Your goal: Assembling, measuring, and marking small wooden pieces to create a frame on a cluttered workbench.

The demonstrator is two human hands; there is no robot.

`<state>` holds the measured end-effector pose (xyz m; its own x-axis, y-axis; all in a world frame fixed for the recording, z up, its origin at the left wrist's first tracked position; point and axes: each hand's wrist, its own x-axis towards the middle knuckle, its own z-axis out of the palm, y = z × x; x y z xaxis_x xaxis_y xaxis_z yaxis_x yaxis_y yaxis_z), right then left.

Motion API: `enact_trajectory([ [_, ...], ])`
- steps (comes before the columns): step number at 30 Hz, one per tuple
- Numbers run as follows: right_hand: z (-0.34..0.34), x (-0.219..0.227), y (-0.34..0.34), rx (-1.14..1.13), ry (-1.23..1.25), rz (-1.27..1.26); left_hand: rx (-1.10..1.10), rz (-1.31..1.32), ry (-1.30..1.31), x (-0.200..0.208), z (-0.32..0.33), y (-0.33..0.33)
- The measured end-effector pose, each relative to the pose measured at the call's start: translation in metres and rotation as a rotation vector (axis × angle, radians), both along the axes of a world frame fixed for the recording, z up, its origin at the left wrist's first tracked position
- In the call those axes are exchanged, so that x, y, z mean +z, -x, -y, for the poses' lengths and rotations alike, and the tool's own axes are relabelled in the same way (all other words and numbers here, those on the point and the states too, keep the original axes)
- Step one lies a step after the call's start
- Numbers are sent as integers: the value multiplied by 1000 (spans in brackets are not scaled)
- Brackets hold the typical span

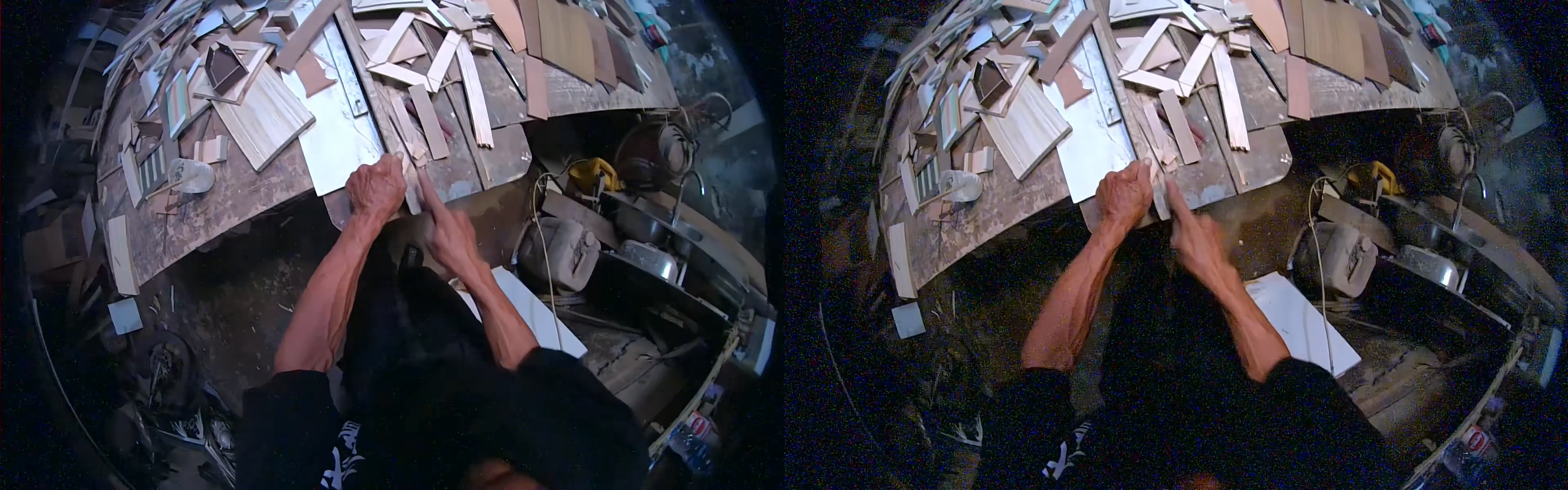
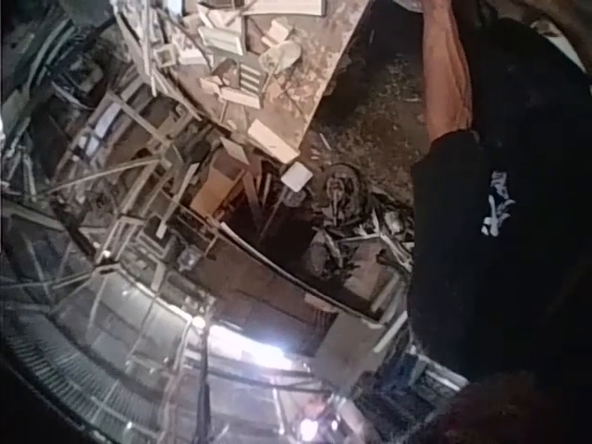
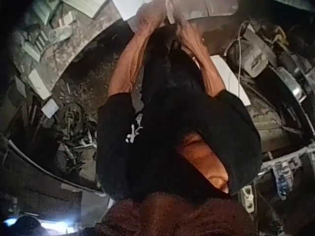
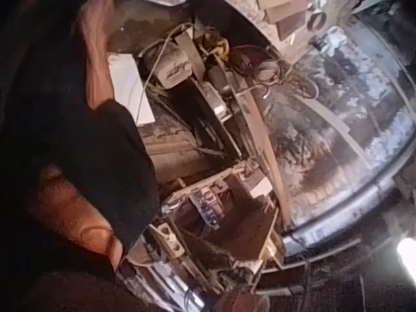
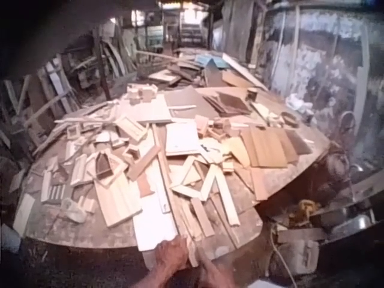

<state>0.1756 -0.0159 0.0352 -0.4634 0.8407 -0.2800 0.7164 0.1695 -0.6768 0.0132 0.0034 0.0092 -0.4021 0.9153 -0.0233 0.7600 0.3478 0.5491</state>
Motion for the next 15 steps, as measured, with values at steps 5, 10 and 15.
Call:
enact_trajectory([
  [5,13,35,-3,16,134,100,13,-30,30,2,-2,9],
  [10,-8,23,14,0,77,60,-11,-27,30,3,1,10],
  [15,-16,34,19,4,181,102,12,-27,-1,1,-2,7],
])
